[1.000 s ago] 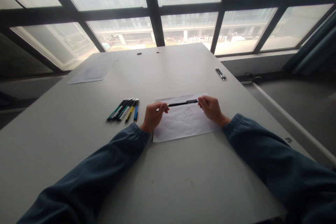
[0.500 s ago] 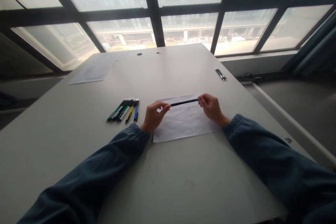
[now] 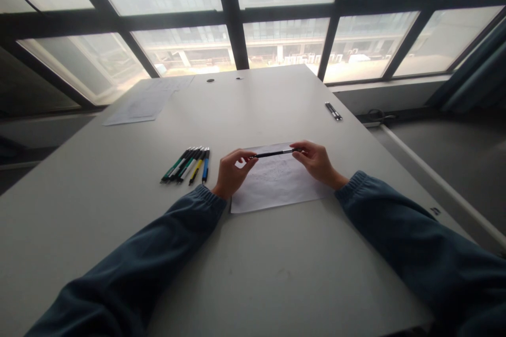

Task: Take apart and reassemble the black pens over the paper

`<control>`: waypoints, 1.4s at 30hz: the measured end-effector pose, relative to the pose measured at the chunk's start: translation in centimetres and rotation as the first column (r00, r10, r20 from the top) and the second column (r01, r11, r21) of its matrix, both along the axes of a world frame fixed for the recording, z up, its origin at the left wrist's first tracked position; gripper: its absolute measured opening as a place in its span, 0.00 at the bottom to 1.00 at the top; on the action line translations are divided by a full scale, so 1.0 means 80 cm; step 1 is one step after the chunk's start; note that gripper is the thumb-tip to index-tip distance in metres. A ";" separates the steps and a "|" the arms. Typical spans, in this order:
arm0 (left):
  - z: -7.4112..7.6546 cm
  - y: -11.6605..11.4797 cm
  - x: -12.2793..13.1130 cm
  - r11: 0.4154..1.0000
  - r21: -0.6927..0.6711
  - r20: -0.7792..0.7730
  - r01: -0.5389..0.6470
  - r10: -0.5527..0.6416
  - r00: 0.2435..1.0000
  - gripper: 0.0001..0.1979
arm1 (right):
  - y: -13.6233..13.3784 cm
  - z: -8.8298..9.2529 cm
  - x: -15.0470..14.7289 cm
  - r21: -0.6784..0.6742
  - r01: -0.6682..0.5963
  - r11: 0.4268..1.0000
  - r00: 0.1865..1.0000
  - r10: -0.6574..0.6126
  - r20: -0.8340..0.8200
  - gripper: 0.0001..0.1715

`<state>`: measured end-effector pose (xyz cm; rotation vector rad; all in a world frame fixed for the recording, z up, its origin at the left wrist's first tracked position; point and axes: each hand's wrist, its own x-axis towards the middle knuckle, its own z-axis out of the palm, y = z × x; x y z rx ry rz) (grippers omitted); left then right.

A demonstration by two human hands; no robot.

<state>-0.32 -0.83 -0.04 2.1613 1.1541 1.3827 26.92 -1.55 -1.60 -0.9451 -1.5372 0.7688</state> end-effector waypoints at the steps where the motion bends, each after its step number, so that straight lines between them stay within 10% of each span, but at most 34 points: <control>1: 0.000 0.000 0.000 1.000 0.001 -0.001 0.001 -0.001 1.000 0.08 | -0.001 0.001 0.000 0.017 0.006 1.000 1.000 -0.006 0.026 0.15; 42: -0.005 0.006 -0.007 0.978 0.085 -0.291 0.191 -0.159 0.943 0.13 | -0.009 0.009 0.001 -0.021 -0.014 1.000 0.996 0.016 0.085 0.28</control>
